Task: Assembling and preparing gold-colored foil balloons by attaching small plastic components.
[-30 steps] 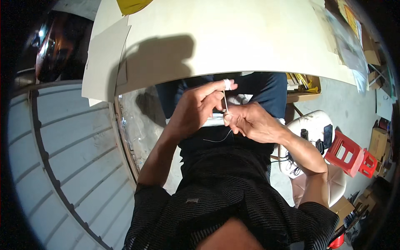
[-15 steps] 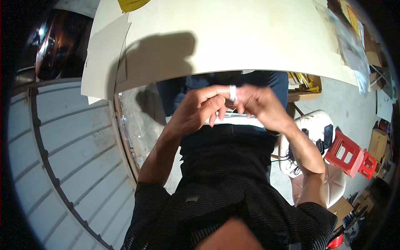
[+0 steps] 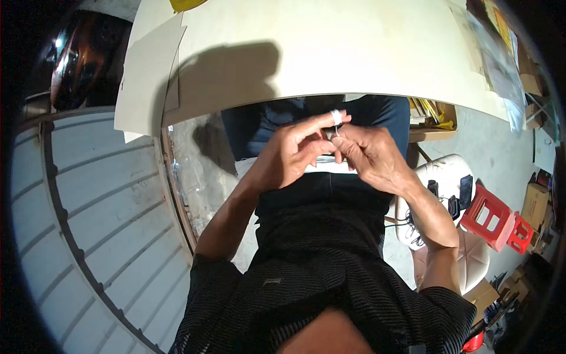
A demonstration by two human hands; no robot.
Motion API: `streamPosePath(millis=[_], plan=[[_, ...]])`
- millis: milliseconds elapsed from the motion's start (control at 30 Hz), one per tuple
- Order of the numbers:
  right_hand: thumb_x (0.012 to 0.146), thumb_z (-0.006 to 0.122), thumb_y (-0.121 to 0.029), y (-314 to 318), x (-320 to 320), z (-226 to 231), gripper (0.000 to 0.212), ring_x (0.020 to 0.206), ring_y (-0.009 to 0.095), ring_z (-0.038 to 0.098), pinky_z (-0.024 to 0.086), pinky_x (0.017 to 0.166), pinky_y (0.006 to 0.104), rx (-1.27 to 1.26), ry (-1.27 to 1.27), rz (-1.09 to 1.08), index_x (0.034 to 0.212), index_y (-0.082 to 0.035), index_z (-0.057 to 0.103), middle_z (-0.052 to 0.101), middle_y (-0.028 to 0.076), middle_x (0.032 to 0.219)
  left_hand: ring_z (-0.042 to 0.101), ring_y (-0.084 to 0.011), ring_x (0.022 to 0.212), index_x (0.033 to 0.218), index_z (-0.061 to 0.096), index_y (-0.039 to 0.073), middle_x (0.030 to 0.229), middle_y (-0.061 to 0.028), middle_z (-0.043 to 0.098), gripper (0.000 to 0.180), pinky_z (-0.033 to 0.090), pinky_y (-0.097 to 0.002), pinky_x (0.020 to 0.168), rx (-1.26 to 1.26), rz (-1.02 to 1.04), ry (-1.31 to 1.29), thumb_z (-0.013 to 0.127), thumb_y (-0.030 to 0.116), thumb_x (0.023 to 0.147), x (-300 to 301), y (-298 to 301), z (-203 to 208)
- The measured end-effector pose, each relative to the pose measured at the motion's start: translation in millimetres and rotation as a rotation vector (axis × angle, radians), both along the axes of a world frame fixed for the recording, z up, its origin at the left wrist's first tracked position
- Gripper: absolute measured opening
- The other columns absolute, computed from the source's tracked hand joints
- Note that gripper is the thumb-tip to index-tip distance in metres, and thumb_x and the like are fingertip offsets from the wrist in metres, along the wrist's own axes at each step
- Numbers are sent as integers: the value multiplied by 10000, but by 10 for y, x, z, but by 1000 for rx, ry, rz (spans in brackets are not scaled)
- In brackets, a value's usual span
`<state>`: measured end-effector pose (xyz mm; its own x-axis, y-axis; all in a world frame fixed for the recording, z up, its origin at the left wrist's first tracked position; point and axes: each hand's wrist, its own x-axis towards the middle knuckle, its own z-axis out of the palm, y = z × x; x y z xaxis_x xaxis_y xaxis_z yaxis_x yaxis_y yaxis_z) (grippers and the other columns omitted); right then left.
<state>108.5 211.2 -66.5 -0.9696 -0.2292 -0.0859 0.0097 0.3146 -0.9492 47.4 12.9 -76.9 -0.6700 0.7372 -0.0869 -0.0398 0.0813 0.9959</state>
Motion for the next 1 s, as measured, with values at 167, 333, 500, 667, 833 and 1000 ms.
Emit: streamPosePath(millis=[167, 333, 500, 667, 833, 1000], plan=[[989, 597, -133, 145, -119, 214, 199, 583, 107, 553, 439, 524, 291, 171, 115, 76, 859, 4, 658, 627, 56, 686, 603, -77, 737, 1173, 659, -19, 889, -42, 707, 251, 505, -233, 669, -280, -78, 98, 662, 80, 942, -17, 41, 70], [1056, 490, -188, 192, -64, 68, 270, 559, 65, 499, 429, 515, 225, -75, -82, -34, 950, 5, 646, 601, 14, 690, 555, -52, 636, 1107, 697, -1, 832, -29, 714, 181, 442, -206, 538, -53, -77, -218, 624, 21, 943, -74, 11, 178], [1053, 504, -205, -29, 81, -80, 277, 571, 58, 530, 437, 508, 215, -323, -191, -98, 1008, 5, 678, 622, 29, 712, 617, -78, 735, 1299, 611, 6, 1047, -94, 726, 359, 504, -223, 598, 65, -2, -191, 607, -5, 940, -43, 19, 42], [1006, 594, -158, -20, 61, -97, 224, 590, 62, 553, 448, 515, 213, -238, -131, -213, 923, 6, 722, 664, 30, 745, 710, -218, 932, 1287, 589, -19, 1131, -161, 703, 436, 559, -319, 789, -29, 106, 239, 689, -8, 863, 87, 155, 21], [933, 686, -100, 86, 22, 13, 117, 609, 52, 565, 446, 522, 229, 173, 26, -122, 892, -6, 741, 676, 22, 720, 725, -261, 837, 1075, 676, -30, 921, -162, 724, 216, 559, -312, 727, -267, 67, 264, 686, 40, 872, 37, 129, 55], [866, 735, -60, 197, -67, 17, 175, 704, 61, 571, 467, 602, 217, 19, 110, -286, 1026, 0, 698, 656, 34, 835, 688, -130, 795, 1026, 691, -48, 870, -115, 726, 132, 551, -271, 723, -32, 39, -77, 627, 34, 944, -65, 73, 16]])
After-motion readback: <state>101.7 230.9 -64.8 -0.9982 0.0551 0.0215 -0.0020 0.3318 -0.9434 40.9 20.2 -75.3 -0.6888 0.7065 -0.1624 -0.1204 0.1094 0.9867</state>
